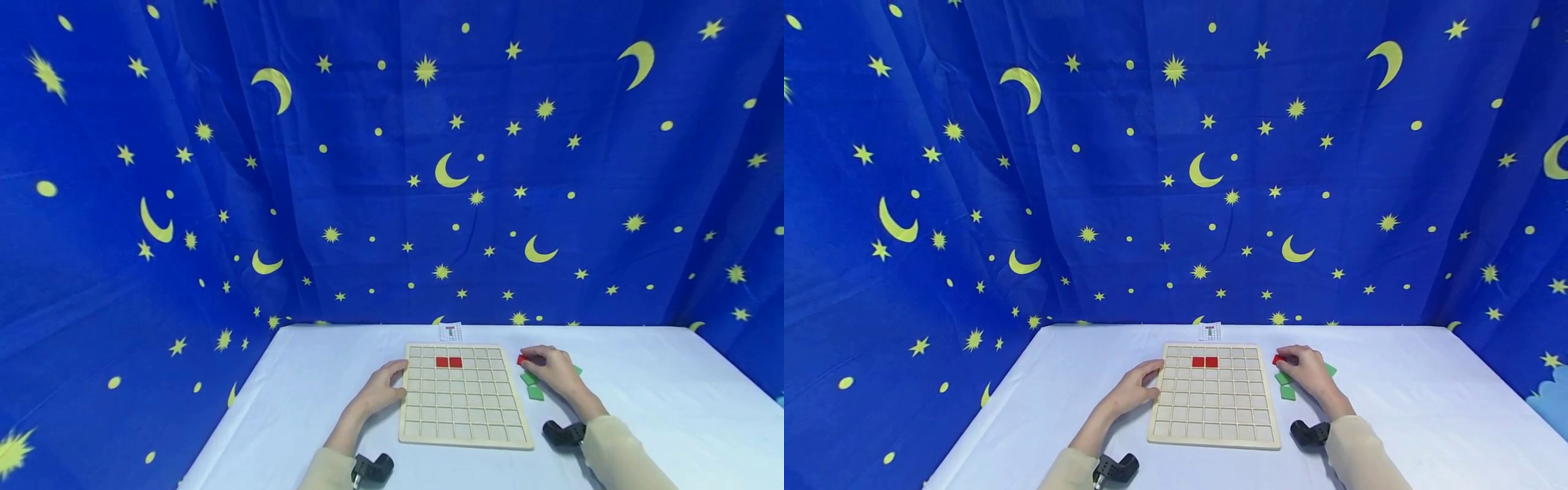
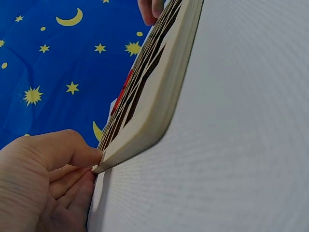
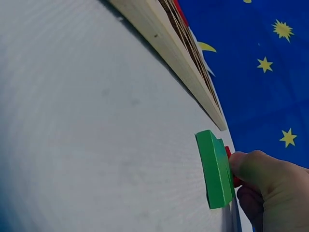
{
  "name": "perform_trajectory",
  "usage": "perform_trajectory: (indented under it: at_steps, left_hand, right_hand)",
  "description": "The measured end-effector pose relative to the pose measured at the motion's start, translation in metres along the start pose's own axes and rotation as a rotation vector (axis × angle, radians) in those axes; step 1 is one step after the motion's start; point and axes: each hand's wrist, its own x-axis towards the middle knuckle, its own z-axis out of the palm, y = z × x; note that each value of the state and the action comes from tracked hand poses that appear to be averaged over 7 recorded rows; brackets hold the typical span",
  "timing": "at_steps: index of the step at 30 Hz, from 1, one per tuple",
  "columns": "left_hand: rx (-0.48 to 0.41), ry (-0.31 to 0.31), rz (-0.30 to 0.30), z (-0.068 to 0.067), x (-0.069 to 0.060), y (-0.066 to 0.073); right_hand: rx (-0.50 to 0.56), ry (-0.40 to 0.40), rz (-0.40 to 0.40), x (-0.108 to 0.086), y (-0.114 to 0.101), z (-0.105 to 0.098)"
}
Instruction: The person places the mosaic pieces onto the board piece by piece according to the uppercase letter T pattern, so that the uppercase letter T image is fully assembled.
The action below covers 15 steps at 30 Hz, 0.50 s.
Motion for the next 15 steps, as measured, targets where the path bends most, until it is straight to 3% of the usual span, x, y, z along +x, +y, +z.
perform_trajectory:
  at_steps: [9,15]
  left_hand:
    - [0.009,0.002,-0.011,0.0,-0.002,0.001]
    - [0.024,0.004,-0.001,0.001,0.0,0.0]
  right_hand:
    - [0.033,0.072,-0.087,0.007,-0.01,-0.005]
    - [0.084,0.08,-0.132,0.015,-0.023,-0.015]
